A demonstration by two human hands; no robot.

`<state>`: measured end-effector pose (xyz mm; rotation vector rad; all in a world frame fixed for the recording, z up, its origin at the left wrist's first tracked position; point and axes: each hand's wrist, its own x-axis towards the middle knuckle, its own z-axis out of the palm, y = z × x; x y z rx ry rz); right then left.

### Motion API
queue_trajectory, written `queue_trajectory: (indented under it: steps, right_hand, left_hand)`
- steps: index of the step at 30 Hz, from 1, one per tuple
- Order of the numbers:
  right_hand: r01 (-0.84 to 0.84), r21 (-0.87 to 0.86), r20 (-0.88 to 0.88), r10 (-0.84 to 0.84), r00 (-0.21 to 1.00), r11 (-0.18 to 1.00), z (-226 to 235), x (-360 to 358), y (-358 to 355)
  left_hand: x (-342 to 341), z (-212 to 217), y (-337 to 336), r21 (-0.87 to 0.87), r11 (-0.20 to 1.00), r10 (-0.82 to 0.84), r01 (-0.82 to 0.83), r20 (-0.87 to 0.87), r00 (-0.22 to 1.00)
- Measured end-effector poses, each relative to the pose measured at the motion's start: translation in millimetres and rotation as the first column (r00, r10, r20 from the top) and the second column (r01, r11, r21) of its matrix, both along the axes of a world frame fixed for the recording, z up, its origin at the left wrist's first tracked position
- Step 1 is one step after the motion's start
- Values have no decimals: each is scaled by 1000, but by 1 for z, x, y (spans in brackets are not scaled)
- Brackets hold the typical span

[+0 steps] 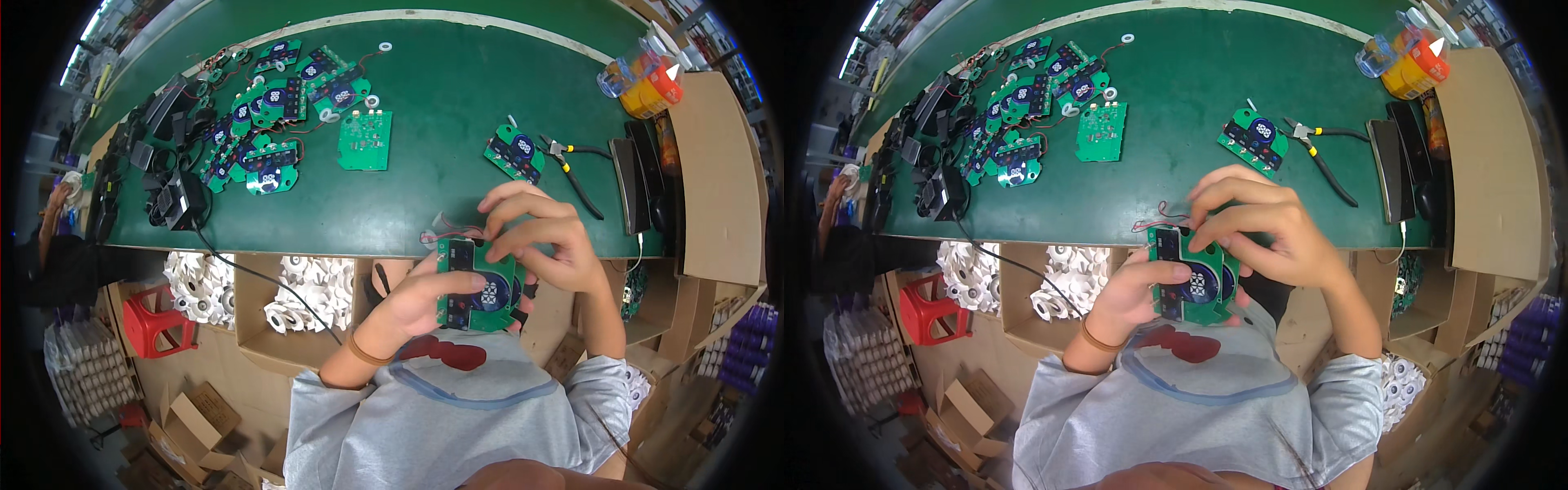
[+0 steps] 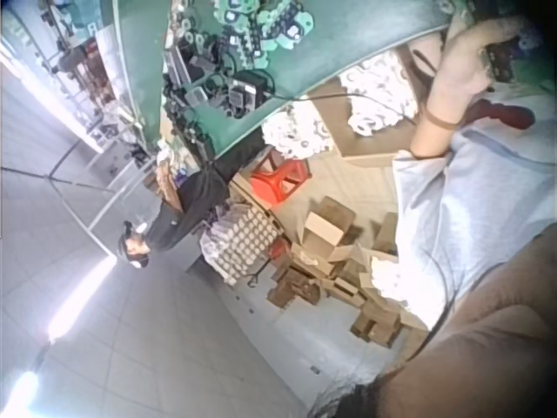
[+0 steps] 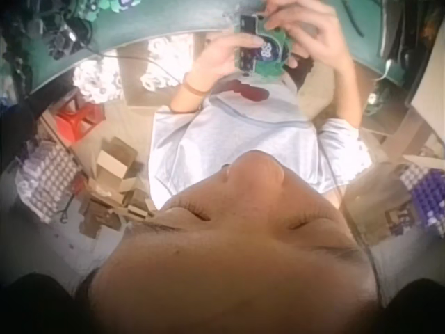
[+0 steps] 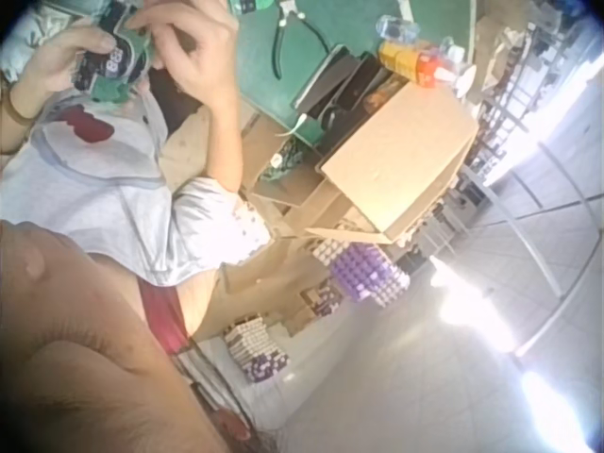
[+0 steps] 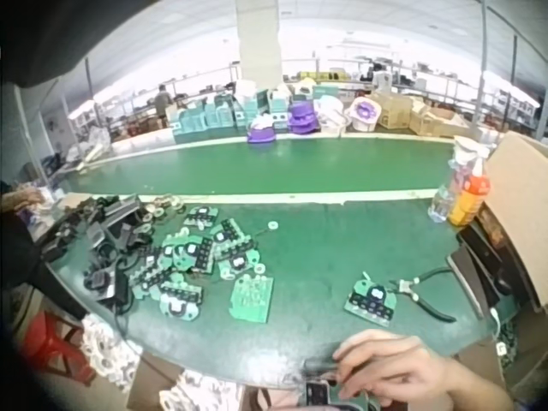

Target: Assembling electronic components and wiring into plastic housings for an appliance.

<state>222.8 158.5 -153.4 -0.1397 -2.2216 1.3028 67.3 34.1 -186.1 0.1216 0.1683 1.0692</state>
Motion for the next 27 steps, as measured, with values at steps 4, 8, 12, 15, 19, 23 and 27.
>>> queue_trajectory:
  steps: [4,8,12,15,19,23,27]
  right_hand:
    - [124,-97,-4,-125,992,988,-3,12,11]
    - [646,49,119,-647,753,761,-13,18,46]
    - [654,359,300,-746,595,666,-42,21,60]
    - [569,493,282,-739,612,658,-47,15,58]
    - [579,411,308,-705,639,704,-43,8,63]
    - [602,-124,353,-532,770,789,-25,5,63]
    - [413,-618,182,-390,903,669,-9,0,47]
  left_hand:
    - [2,-7,-1,59,996,63,-65,42,997]
    - [1,-21,-5,55,988,147,-146,-8,989]
    - [-1,-30,-7,-10,973,230,-231,-32,973]
    - [4,-29,-6,-78,941,323,-330,-90,942]
    - [5,-32,-1,-169,876,420,-453,-196,886]
    - [3,-34,3,-201,856,433,-476,-222,873]
    - [7,-32,6,-192,793,472,-578,-407,782]
